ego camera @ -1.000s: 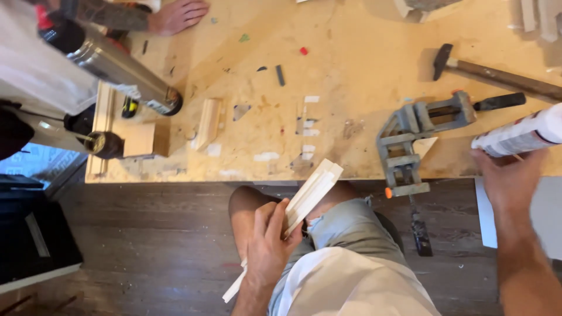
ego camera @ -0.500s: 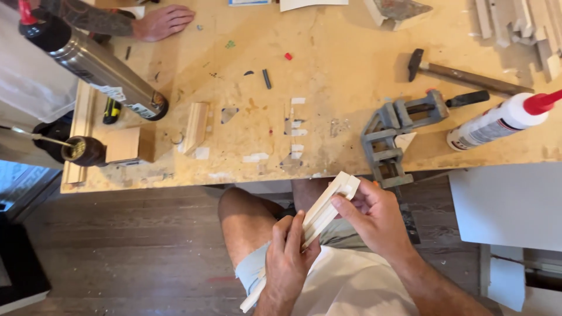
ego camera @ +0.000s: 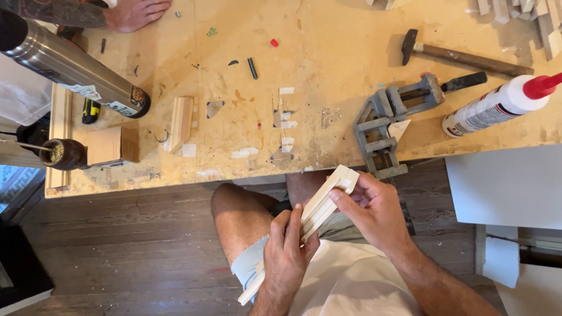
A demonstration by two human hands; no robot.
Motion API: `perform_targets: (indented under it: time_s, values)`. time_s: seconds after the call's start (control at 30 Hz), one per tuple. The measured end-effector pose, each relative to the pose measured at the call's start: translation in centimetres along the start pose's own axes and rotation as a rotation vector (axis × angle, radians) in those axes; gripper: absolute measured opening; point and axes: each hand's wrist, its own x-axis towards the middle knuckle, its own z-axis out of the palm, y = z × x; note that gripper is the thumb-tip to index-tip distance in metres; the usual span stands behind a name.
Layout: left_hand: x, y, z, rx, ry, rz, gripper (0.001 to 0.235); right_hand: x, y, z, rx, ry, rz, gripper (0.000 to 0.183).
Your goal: Gluing and clamping wooden strips together at a workbench to form a frame.
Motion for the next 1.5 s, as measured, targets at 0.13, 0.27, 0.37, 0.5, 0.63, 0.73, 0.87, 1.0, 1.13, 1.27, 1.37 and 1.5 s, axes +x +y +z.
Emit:
perform_targets:
  time_s: [0.13, 0.27, 0.37, 0.5, 0.63, 0.73, 0.87, 1.0, 1.13, 1.27, 1.37, 1.5]
  values:
    - [0.1, 0.1, 0.2, 0.004, 0.016, 0.024, 0.055, 0.0, 0.4, -0.2, 0.034, 0.005, 0.001, 0.021]
    - [-0.1, 0.0, 0.3, 0.006, 0.006, 0.032, 0.055, -0.1, 0.6, -0.5, -0.013, -0.010, -0.023, 0.024]
    - [-1.2, -1.1, 0.6, -0.060, -0.070, -0.028, 0.058, 0.1, 1.8, -0.5, 0.012, -0.031, -0.009, 0.024]
    - [-0.7, -0.6, -0.3, -0.144, -0.110, -0.137, 0.058, 2.5, -0.1, -5.1, -0.480, -0.373, -0.104, 0.072]
    - [1.1, 0.4, -0.9, -0.044, 0.046, -0.053, 0.048, 6.6, -3.1, -10.1, -1.328, -0.741, 0.040, 0.050]
    - [0.9, 0.4, -0.8, 0.007, 0.039, -0.059, 0.048, 9.4, -3.2, -12.0, -2.134, -0.737, 0.000, 0.059]
    - [0.3, 0.8, -0.4, -0.068, 0.003, -0.071, 0.049, 12.2, -1.8, -16.0, -2.679, -0.788, 0.190, 0.068]
    - [0.1, 1.3, -0.8, -0.087, -0.035, -0.062, 0.047, 13.6, 0.7, -21.4, -2.496, -0.568, 0.150, 0.071]
    - [-0.6, 0.7, -0.1, -0.136, -0.050, -0.098, 0.049, 13.4, -3.4, -26.1, -1.914, -0.121, 0.181, 0.034]
    - [-0.6, 0.9, 0.2, -0.150, -0.104, -0.118, 0.052, 9.7, -2.9, -29.0, -0.585, 0.552, -0.370, 0.040]
    - [-0.4, 1.5, 0.1, -0.195, -0.142, -0.120, 0.052, 8.8, 2.3, -28.9, -0.493, 0.797, -0.512, 0.054]
    - [-0.1, 2.3, -0.2, -0.239, -0.249, -0.140, 0.057, 7.8, 8.7, -24.9, -0.419, 0.734, -0.258, 0.045]
